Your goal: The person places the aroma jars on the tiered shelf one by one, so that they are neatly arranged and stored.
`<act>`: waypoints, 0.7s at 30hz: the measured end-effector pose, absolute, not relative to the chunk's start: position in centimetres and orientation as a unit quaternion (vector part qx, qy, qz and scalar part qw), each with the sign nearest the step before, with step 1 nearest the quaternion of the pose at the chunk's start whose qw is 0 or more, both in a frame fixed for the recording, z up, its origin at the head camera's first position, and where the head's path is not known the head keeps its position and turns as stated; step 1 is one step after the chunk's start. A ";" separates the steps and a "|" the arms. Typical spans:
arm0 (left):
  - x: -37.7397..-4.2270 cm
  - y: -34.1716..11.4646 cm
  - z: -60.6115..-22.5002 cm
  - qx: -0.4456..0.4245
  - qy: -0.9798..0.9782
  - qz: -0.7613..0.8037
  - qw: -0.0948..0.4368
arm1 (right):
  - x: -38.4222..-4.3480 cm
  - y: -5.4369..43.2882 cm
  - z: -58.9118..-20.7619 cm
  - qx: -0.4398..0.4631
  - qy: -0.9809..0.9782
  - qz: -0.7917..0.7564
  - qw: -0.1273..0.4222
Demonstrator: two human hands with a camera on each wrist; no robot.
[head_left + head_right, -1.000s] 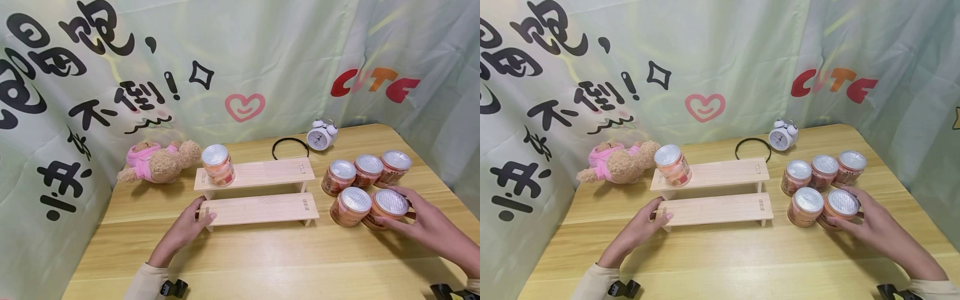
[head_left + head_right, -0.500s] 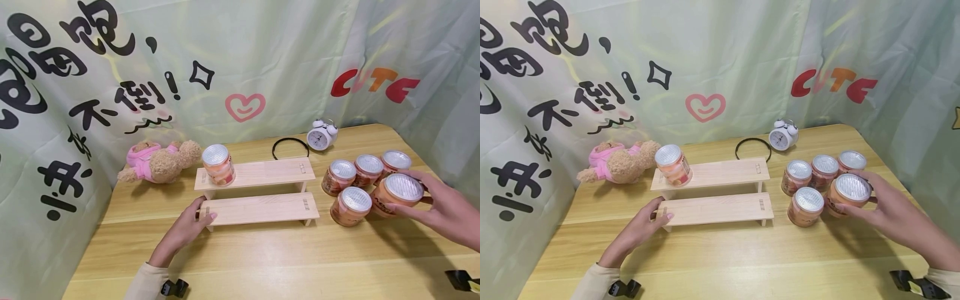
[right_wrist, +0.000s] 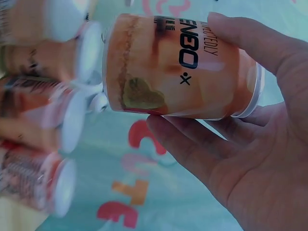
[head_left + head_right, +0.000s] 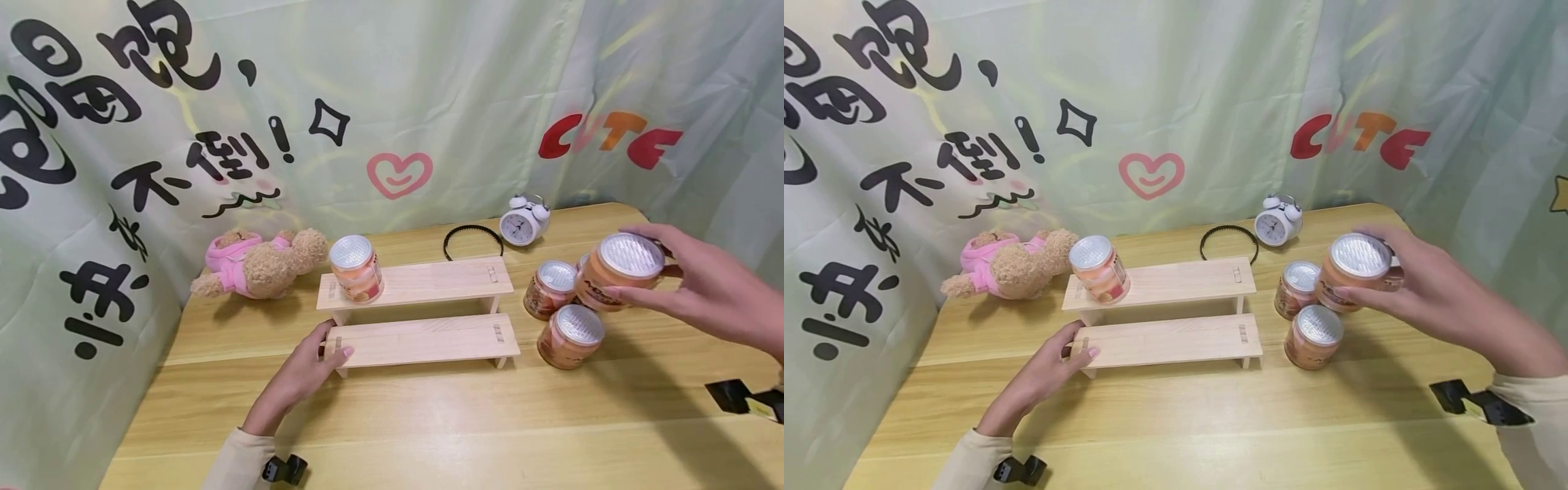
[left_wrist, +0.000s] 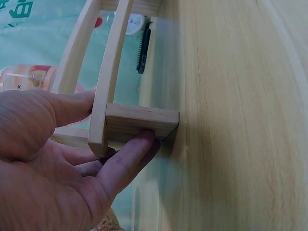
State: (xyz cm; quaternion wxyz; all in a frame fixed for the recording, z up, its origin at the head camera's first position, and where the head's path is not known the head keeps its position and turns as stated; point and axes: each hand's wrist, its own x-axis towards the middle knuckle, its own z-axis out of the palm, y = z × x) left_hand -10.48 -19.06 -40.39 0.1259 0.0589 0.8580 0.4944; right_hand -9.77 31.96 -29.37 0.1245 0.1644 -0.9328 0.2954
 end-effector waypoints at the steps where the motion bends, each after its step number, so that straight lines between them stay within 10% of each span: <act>1: -10.5 -19.1 -40.4 0.058 0.859 0.493 0.126 | -10.0 31.5 -29.0 0.171 -0.933 0.292 0.122; 21: -10.5 -19.1 -40.5 0.048 0.868 0.478 0.123 | -15.5 19.9 -26.4 0.291 -0.891 0.349 -0.017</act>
